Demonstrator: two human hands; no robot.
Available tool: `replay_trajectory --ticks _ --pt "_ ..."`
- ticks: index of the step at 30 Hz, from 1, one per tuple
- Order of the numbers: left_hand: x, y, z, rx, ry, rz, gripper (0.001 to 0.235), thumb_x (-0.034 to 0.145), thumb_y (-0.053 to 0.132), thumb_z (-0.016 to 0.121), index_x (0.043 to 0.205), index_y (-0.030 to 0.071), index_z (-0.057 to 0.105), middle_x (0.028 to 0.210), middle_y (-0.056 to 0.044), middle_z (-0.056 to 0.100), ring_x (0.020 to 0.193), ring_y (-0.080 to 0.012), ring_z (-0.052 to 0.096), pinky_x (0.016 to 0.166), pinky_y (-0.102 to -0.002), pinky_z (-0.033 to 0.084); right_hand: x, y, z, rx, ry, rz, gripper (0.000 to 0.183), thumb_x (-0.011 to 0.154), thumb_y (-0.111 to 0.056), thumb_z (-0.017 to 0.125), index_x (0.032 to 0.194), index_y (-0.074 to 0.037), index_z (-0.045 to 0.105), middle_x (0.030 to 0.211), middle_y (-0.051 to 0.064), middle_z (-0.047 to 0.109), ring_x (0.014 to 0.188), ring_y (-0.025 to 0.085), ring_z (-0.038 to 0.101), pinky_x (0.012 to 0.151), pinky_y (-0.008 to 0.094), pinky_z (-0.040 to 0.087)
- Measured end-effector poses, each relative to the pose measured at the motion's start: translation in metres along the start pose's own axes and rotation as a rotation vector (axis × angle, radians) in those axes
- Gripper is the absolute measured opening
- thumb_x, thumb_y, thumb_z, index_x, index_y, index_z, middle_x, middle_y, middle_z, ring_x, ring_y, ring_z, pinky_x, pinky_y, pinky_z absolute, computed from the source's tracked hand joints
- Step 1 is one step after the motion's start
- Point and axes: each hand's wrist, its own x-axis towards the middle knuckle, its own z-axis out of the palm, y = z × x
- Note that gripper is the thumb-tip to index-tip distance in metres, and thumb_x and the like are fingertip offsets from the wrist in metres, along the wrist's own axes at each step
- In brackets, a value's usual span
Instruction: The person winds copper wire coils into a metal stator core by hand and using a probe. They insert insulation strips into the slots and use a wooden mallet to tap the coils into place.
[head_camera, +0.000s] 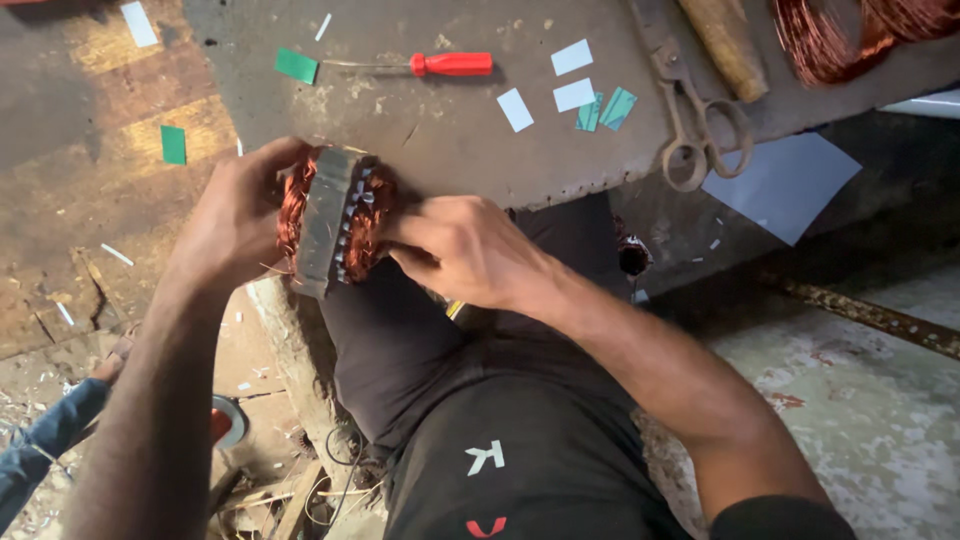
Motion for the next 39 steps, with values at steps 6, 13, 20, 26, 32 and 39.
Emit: replay_trajectory --ticks 6,13,20,26,32,39 --pt "0.004 0.006 -0.002 0.051 -0.048 0.061 0.046 0.083 0.004 0.076 0.127 -0.001 0.063 0.106 -0.009 0.076 0.098 -0.0093 0.068 0.084 -0.028 0.056 0.012 0.022 0.007 -0.155 -0.124 -0.168 0.016 0.087 -0.019 0.081 0.093 -0.007 0.073 0.072 0.008 0.067 0.069 0.030 0.068 0.068 0.044 0.056" --pt "0.007 0.000 0.000 0.016 -0.056 0.085 0.050 0.082 0.002 0.077 0.130 -0.001 0.062 0.110 -0.010 0.076 0.101 -0.0118 0.068 0.087 -0.029 0.056 0.020 0.047 0.013 -0.146 -0.309 -0.257 0.023 0.092 -0.025 0.080 0.077 -0.010 0.072 0.065 0.006 0.065 0.063 0.025 0.068 0.066 0.041 0.058" --pt "0.004 0.010 0.004 0.083 0.017 0.021 0.062 0.079 0.007 0.081 0.138 0.005 0.059 0.115 -0.011 0.075 0.103 -0.0165 0.073 0.089 -0.030 0.057 0.016 0.029 -0.001 -0.135 -0.205 -0.277 0.013 0.088 -0.018 0.079 0.091 -0.007 0.072 0.077 0.008 0.066 0.072 0.029 0.067 0.067 0.044 0.055" --pt "-0.001 0.017 -0.006 0.145 -0.068 -0.192 0.051 0.087 0.009 0.073 0.136 0.011 0.062 0.106 -0.016 0.078 0.095 -0.0237 0.075 0.079 -0.037 0.059 -0.002 -0.006 -0.010 0.026 0.074 0.036 0.018 0.090 -0.008 0.077 0.105 0.000 0.069 0.097 0.012 0.066 0.090 0.031 0.065 0.079 0.042 0.054" --pt "-0.009 -0.003 -0.006 -0.072 -0.068 -0.072 0.073 0.075 -0.008 0.053 0.147 0.007 0.052 0.127 -0.010 0.071 0.111 -0.0131 0.070 0.088 -0.030 0.057 0.004 -0.021 0.021 -0.114 0.254 0.187 0.011 0.089 -0.006 0.077 0.092 -0.003 0.068 0.089 0.010 0.064 0.085 0.031 0.063 0.077 0.043 0.053" --pt "-0.017 -0.004 0.002 -0.013 0.003 -0.018 0.045 0.097 0.011 0.064 0.141 0.004 0.060 0.113 -0.012 0.078 0.098 -0.0132 0.071 0.083 -0.030 0.057 0.005 -0.014 0.027 -0.113 0.255 0.077 0.011 0.091 -0.004 0.075 0.089 -0.001 0.065 0.090 0.012 0.064 0.084 0.032 0.063 0.077 0.043 0.053"
